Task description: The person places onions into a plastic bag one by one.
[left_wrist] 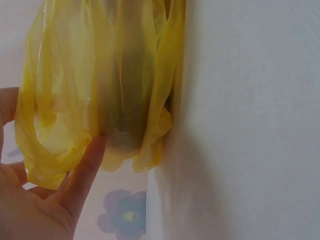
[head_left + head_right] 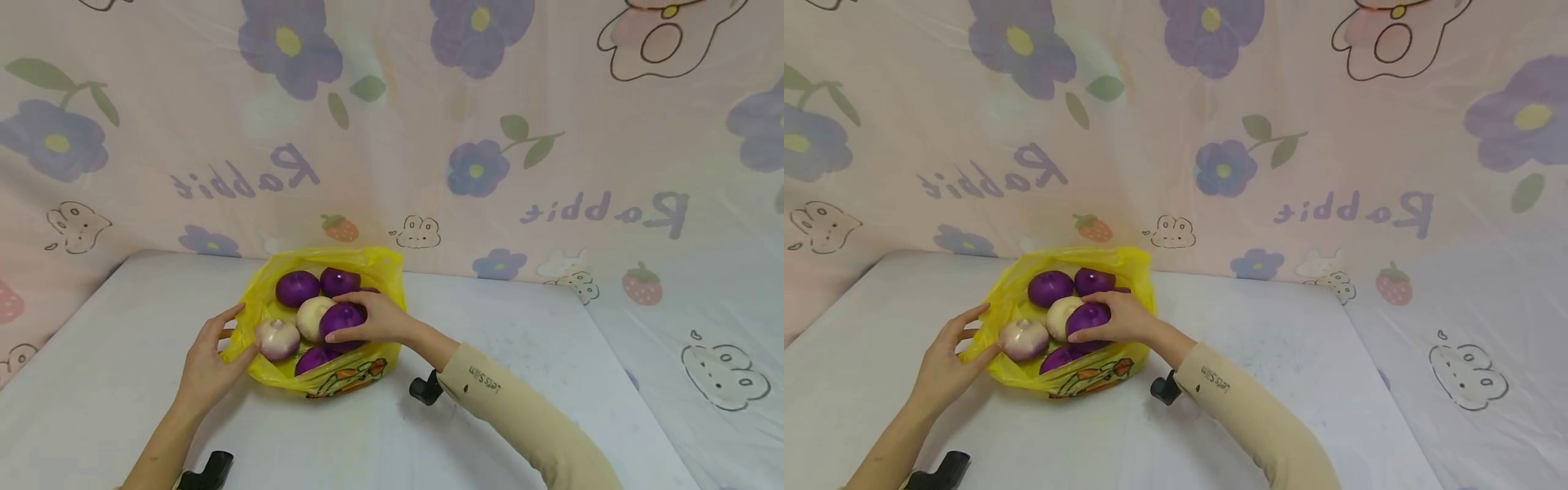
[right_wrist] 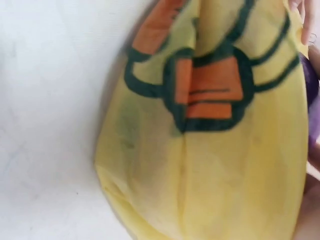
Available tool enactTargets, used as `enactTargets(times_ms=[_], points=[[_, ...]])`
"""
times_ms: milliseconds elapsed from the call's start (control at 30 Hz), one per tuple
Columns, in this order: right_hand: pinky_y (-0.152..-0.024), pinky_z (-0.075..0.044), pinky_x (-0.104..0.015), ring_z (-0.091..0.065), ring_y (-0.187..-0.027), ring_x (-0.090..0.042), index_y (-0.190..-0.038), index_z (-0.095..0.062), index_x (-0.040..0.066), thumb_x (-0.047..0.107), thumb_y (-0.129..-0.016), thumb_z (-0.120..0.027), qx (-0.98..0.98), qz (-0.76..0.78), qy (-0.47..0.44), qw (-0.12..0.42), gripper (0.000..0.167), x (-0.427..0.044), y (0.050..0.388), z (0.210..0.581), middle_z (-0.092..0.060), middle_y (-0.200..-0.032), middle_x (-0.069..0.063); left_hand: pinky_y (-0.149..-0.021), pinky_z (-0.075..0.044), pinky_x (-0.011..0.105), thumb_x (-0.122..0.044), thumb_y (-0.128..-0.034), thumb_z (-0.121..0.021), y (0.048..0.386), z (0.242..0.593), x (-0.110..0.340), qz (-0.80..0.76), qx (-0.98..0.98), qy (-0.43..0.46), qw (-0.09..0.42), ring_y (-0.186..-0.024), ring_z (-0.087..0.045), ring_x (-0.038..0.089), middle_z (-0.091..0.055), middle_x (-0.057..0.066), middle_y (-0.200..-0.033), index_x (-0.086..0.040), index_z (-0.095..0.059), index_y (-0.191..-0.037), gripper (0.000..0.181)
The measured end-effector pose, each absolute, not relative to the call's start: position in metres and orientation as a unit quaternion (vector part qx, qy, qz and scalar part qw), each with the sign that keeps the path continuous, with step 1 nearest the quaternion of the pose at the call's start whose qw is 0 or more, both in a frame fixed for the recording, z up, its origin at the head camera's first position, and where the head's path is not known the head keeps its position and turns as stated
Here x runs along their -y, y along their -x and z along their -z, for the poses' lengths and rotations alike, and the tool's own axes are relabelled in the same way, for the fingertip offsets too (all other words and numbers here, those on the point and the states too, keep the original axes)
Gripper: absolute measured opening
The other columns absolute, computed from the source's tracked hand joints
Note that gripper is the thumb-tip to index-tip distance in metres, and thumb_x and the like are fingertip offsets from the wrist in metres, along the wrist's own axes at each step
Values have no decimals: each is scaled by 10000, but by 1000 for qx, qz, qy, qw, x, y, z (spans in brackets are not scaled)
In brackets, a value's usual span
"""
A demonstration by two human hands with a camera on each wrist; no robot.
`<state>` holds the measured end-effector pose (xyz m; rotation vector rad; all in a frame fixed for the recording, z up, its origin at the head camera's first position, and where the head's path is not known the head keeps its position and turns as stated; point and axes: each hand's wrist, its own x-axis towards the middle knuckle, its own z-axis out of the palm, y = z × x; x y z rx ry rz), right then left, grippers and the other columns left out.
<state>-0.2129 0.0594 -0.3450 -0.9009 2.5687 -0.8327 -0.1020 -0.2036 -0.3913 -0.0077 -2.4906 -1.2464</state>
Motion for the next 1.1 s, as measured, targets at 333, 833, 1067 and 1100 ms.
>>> enactTargets(times_ms=[333, 833, 1067, 1100], points=[[-1041, -432, -374, -510, -1248, -233, -1335, -542, 59, 380, -811, -747, -883, 320, 329, 92, 647, -65, 215, 345, -559, -1353, -81, -821, -438, 580, -115, -824, -703, 103, 391, 204, 432, 881, 13, 193, -1036, -542, 417, -476, 219, -1321, -32, -437, -1401, 640], [-981, -472, -409, -583, -1126, -201, -1209, -642, 131, 293, -824, -750, -837, 467, 287, 0, 432, -97, 221, 327, -633, -1222, -19, -970, -422, 352, -216, -818, -731, 108, 375, 199, 437, 865, -69, 235, -1166, -464, 438, -405, 264, -1345, -30, -529, -1328, 579], [-959, -454, -430, -578, -1089, -237, -1168, -660, 88, 221, -821, -753, -825, 487, 281, -66, 383, -108, 222, 327, -648, -1175, -44, -1003, -300, 670, -163, -795, -732, 118, 357, 191, 439, 856, -54, 267, -1265, -369, 479, -376, 270, -1392, 3, -506, -1337, 610], [-957, -453, -440, -579, -1086, -237, -1168, -658, 77, 207, -822, -752, -822, 489, 282, -69, 381, -110, 222, 328, -649, -1172, -61, -1001, -304, 666, -155, -793, -735, 119, 355, 189, 441, 856, -50, 265, -1265, -369, 478, -375, 268, -1393, 3, -506, -1337, 610]])
